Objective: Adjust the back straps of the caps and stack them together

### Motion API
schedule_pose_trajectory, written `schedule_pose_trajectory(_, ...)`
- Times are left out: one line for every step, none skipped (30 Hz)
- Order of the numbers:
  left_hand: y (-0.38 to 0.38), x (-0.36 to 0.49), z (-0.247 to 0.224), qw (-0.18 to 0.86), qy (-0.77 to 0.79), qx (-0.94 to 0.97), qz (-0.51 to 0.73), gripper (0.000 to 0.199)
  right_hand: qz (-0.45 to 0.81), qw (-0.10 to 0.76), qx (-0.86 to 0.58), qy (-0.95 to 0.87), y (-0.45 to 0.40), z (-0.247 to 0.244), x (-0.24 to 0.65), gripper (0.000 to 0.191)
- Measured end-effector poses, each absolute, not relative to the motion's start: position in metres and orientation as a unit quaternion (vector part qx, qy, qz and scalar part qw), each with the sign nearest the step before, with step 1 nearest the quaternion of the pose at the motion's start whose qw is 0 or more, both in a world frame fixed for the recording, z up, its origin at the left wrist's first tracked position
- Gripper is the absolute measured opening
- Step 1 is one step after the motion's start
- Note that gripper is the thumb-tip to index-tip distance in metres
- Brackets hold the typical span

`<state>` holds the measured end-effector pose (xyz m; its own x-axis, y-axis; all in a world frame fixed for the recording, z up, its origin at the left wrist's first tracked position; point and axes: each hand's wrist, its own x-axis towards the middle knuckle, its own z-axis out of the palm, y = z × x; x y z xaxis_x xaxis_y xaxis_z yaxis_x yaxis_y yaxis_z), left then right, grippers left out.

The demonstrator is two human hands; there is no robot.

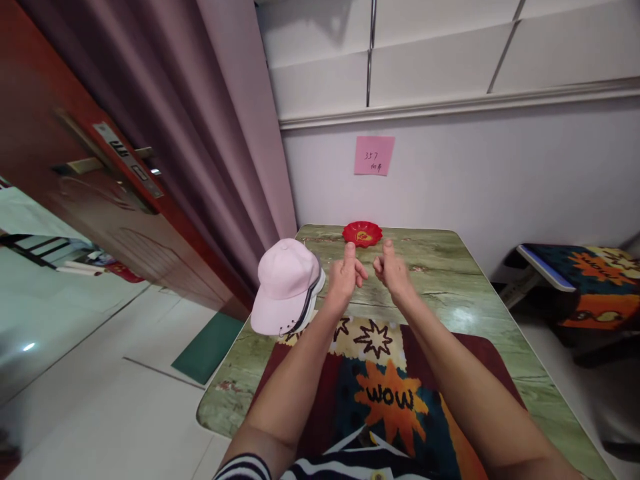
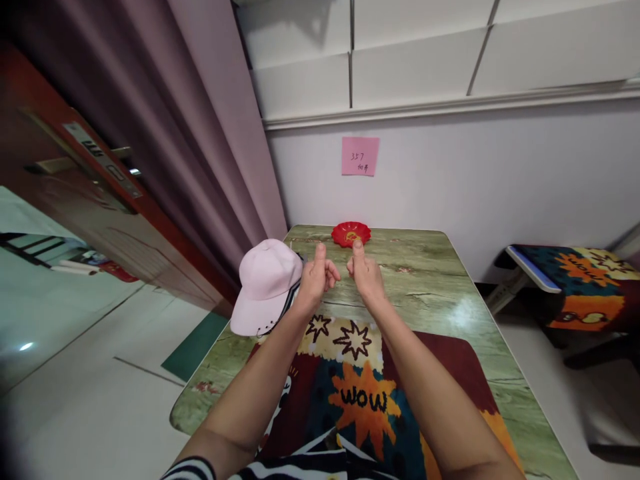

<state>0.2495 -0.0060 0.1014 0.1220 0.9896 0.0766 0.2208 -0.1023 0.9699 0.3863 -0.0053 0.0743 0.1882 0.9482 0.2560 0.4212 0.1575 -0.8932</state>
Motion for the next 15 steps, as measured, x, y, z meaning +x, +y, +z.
schedule_pose_trajectory(-0.009,0.248,0.095,0.444,0.496,0.612,0.427,0.078,0.271,0.496,-0.594,-0.572,-0.010,0.069,0.384,0.073)
schedule_pose_trajectory(-0.013,0.246,0.086,0.442,0.490,0.625,0.417,0.073,0.272,0.495,-0.598,-0.569,-0.015,0.060,0.382,0.069)
schedule_pose_trajectory(-0.017,0.243,0.075,0.437,0.486,0.640,0.404,0.067,0.265,0.494,-0.603,-0.568,-0.022,0.049,0.380,0.063)
schedule_pose_trajectory(-0.023,0.238,0.063,0.430,0.485,0.654,0.390,0.059,0.252,0.479,-0.609,-0.579,-0.030,0.034,0.378,0.056)
schedule_pose_trajectory(-0.030,0.232,0.050,0.421,0.487,0.667,0.374,0.051,0.245,0.466,-0.616,-0.586,-0.039,0.018,0.377,0.048)
schedule_pose_trajectory(-0.038,0.225,0.038,0.411,0.496,0.672,0.365,0.043,0.239,0.457,-0.622,-0.589,-0.047,-0.001,0.377,0.044)
schedule_pose_trajectory(-0.046,0.216,0.028,0.401,0.503,0.674,0.363,0.035,0.240,0.447,-0.624,-0.595,-0.055,-0.019,0.377,0.041)
schedule_pose_trajectory(-0.054,0.205,0.020,0.387,0.509,0.674,0.370,0.028,0.247,0.432,-0.625,-0.601,-0.063,-0.037,0.377,0.041)
schedule_pose_trajectory(-0.063,0.192,0.014,0.368,0.517,0.670,0.386,0.023,0.251,0.421,-0.630,-0.603,-0.069,-0.052,0.378,0.041)
schedule_pose_trajectory(-0.071,0.179,0.012,0.344,0.527,0.660,0.410,0.019,0.246,0.420,-0.632,-0.603,-0.075,-0.065,0.379,0.040)
schedule_pose_trajectory(-0.079,0.164,0.011,0.315,0.543,0.641,0.441,0.016,0.245,0.419,-0.629,-0.608,-0.078,-0.075,0.381,0.039)
schedule_pose_trajectory(-0.087,0.148,0.013,0.289,0.562,0.615,0.471,0.014,0.243,0.417,-0.626,-0.613,-0.081,-0.081,0.382,0.039)
schedule_pose_trajectory(-0.093,0.131,0.015,0.263,0.584,0.583,0.500,0.012,0.242,0.414,-0.622,-0.619,-0.082,-0.085,0.383,0.039)
schedule_pose_trajectory(-0.098,0.113,0.018,0.236,0.607,0.547,0.526,0.012,0.242,0.408,-0.620,-0.625,-0.082,-0.087,0.384,0.038)
schedule_pose_trajectory(-0.103,0.096,0.020,0.214,0.628,0.512,0.546,0.013,0.242,0.401,-0.620,-0.629,-0.082,-0.087,0.384,0.038)
